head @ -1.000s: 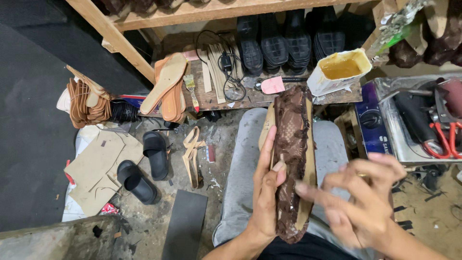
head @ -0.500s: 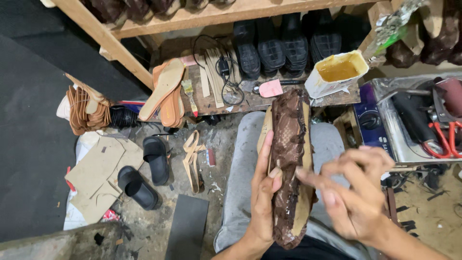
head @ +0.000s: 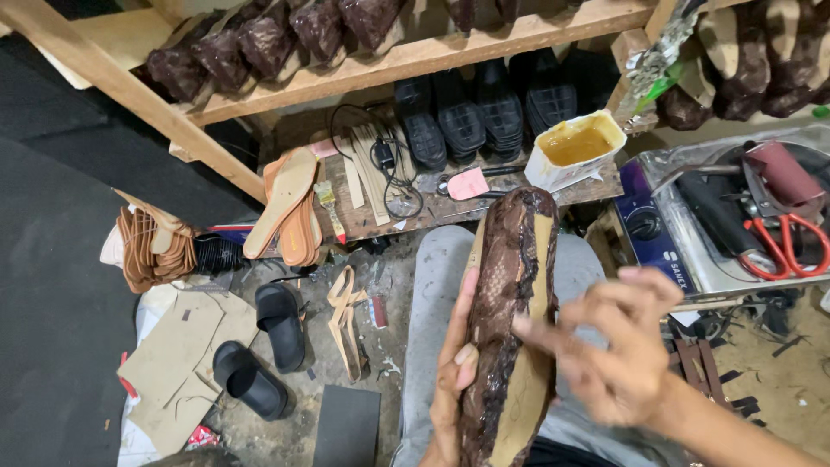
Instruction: The person sits on the floor holding a shoe sole with a dark coating and spreads a yellow adhesive over its surface using their finger, repeatedly dipping toward a container of glue on the workbench and turning the sole to coat different areas.
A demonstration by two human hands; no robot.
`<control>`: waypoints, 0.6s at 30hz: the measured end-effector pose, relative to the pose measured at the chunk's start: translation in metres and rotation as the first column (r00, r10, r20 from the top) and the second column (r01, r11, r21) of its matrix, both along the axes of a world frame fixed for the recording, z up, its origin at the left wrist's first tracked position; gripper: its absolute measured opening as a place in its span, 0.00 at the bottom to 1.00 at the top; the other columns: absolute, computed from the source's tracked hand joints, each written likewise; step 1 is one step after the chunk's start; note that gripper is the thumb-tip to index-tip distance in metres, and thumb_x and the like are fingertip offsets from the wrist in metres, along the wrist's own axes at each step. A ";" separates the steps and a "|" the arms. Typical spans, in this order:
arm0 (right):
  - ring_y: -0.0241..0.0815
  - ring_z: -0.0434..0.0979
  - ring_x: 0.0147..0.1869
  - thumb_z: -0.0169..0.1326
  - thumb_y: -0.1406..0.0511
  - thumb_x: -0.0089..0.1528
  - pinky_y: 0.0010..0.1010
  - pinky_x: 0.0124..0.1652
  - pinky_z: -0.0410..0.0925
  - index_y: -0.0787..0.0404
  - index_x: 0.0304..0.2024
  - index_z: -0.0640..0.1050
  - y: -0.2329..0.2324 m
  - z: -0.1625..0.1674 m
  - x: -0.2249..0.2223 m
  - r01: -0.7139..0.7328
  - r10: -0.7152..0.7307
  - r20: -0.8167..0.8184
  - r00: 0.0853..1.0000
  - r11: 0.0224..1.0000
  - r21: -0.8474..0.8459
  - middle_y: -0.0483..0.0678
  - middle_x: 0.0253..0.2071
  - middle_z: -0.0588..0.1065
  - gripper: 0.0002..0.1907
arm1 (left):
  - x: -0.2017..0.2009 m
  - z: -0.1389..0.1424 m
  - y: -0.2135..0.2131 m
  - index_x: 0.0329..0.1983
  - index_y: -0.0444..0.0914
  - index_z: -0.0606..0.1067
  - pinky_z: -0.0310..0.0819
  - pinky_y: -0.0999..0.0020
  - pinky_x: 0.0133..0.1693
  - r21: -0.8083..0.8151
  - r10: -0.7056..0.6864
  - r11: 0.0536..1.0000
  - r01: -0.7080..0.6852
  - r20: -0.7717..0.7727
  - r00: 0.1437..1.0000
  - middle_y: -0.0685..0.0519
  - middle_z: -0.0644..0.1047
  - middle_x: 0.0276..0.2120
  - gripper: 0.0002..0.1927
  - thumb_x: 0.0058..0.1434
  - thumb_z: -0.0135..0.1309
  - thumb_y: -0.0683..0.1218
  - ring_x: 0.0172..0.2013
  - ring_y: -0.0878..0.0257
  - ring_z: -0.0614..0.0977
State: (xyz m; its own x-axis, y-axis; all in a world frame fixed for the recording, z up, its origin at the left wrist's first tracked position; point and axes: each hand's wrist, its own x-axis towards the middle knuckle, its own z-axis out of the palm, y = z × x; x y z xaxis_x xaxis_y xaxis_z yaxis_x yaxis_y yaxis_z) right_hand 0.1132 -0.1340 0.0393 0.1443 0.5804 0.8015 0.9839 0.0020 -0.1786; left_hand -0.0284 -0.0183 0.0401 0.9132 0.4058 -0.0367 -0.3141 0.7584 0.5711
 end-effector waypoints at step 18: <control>0.48 0.64 0.50 0.46 0.60 0.66 0.48 0.61 0.49 0.48 0.52 0.83 -0.012 0.017 0.023 0.174 -0.171 0.058 0.984 0.983 -0.053 0.43 0.35 0.71 0.18 | -0.018 0.006 -0.003 0.83 0.39 0.46 0.84 0.55 0.37 -0.055 -0.046 0.997 0.046 0.009 0.999 0.32 0.67 0.68 0.52 0.58 0.48 0.59 0.52 0.47 0.82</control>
